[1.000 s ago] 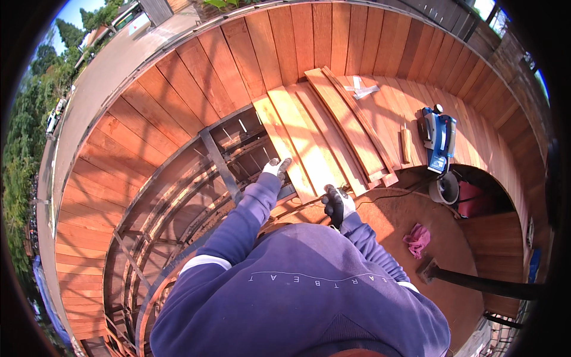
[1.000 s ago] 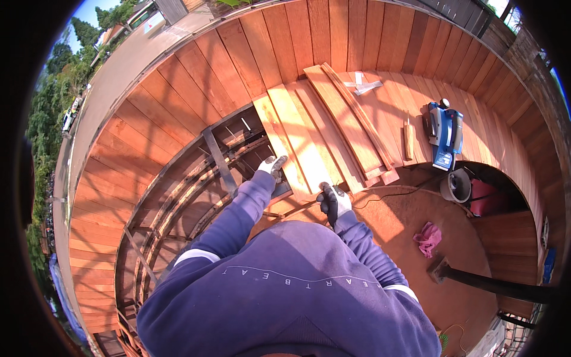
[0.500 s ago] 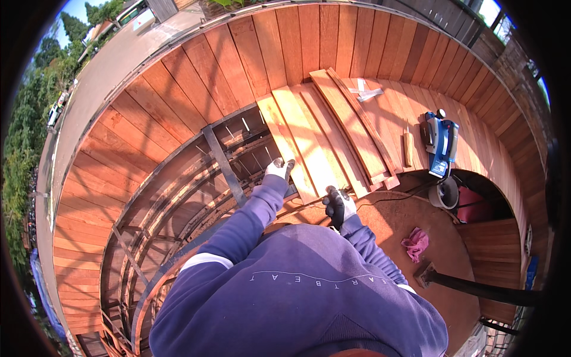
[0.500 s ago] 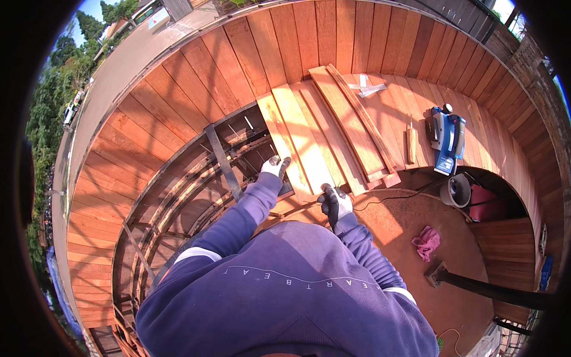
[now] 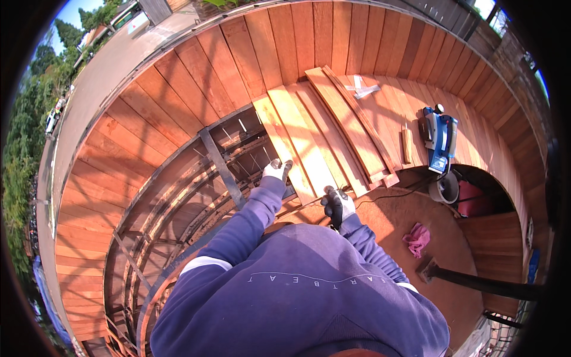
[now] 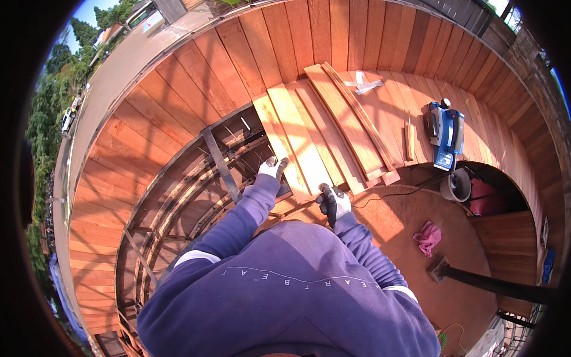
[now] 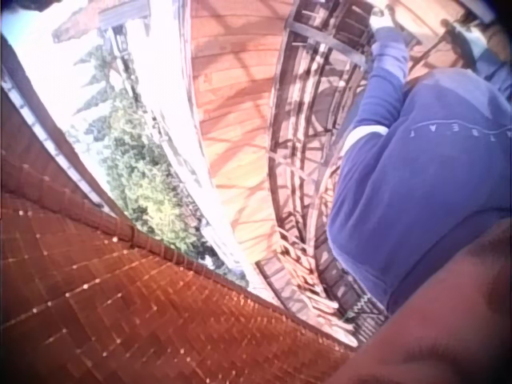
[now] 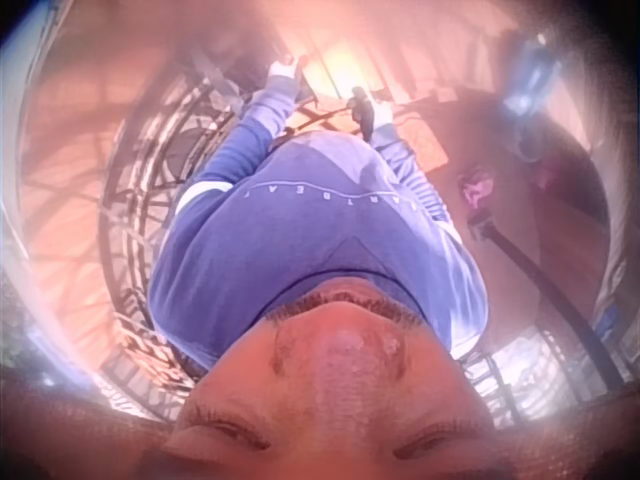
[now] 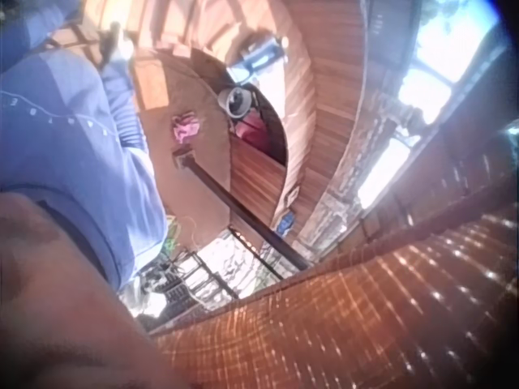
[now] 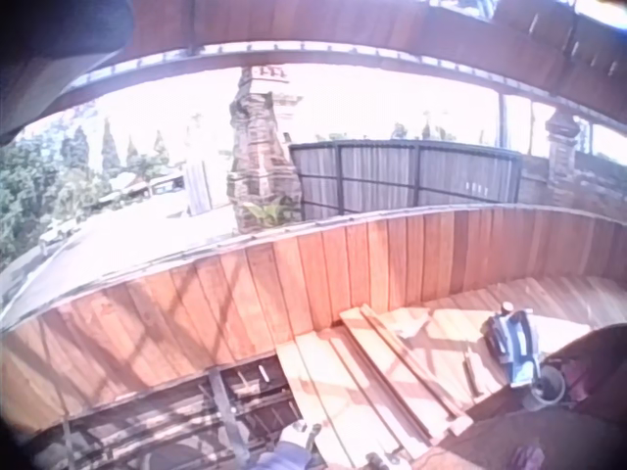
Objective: The person carries wooden planks to a curved wooden deck and places them into an open section. They then use a square tool and a pencil to mark measurements on the planks.
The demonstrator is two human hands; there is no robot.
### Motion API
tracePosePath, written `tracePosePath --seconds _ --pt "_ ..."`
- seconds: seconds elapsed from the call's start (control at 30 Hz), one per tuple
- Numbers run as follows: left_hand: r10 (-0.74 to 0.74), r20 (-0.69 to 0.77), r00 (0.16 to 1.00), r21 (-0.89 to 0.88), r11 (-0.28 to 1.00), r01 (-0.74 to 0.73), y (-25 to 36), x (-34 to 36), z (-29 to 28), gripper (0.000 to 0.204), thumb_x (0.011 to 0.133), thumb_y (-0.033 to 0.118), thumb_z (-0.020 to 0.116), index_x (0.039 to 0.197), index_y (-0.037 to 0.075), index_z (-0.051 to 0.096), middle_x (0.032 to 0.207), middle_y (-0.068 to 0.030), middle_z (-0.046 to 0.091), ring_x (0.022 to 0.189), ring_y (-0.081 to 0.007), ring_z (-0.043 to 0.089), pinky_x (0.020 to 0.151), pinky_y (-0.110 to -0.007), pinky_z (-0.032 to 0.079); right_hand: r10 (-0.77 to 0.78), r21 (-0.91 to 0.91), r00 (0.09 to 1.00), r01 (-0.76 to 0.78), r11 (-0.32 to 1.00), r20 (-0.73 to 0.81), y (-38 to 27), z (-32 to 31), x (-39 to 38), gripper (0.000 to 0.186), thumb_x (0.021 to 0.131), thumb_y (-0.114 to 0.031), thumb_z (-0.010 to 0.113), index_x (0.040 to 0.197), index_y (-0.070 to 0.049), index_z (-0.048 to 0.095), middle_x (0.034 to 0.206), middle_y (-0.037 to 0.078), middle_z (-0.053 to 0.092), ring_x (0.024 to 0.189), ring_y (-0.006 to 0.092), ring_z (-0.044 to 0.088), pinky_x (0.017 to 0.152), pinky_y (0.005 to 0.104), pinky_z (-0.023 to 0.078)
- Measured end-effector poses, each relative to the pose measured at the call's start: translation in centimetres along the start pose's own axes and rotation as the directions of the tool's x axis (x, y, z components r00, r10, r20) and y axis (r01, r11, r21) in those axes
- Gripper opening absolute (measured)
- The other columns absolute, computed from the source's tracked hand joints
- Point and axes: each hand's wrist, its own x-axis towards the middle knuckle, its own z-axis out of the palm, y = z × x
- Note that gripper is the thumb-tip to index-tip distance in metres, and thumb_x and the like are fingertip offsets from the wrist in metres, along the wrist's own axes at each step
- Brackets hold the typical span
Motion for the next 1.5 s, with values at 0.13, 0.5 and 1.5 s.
tracePosePath --seconds 0.13,0.5,1.5 --pt "0.03 0.012 0.999 0.1 0.995 -0.031 -3.4 1.6 -0.3 0.027 0.089 0.022 0.068 0.087 -0.003 0.059 0.078 -0.0095 0.058 0.073 -0.0174 0.046 0.07 -0.033 0.042 -0.022 -0.03 1.0 0.022 0.999 -0.011 -0.4 0.4 -0.4 0.033 0.095 -0.032 0.054 0.11 -0.004 0.061 0.073 0.004 0.06 0.05 0.0099 0.046 0.044 0.0246 0.035" --pt "-0.073 0.056 0.996 0.15 0.987 0.063 -0.4 0.5 -0.3 0.02 0.09 0.019 0.069 0.089 0.001 0.062 0.082 -0.0047 0.06 0.074 -0.0137 0.045 0.072 -0.031 0.042 -0.043 -0.012 0.998 0.042 0.999 -0.035 -0.2 0.1 -0.4 0.035 0.093 -0.033 0.057 0.109 -0.003 0.063 0.073 0.004 0.061 0.05 0.0109 0.047 0.046 0.0267 0.037" --pt "-0.034 0.062 0.998 0.16 0.987 0.023 -0.1 0.2 -0.4 0.02 0.09 0.018 0.067 0.089 0.0 0.06 0.082 -0.0049 0.059 0.076 -0.0146 0.044 0.072 -0.032 0.042 -0.067 0.099 0.995 0.075 0.992 -0.077 -0.2 0.5 -0.9 0.023 0.095 -0.022 0.06 0.1 0.001 0.065 0.069 0.004 0.06 0.048 0.0089 0.043 0.044 0.0255 0.031"
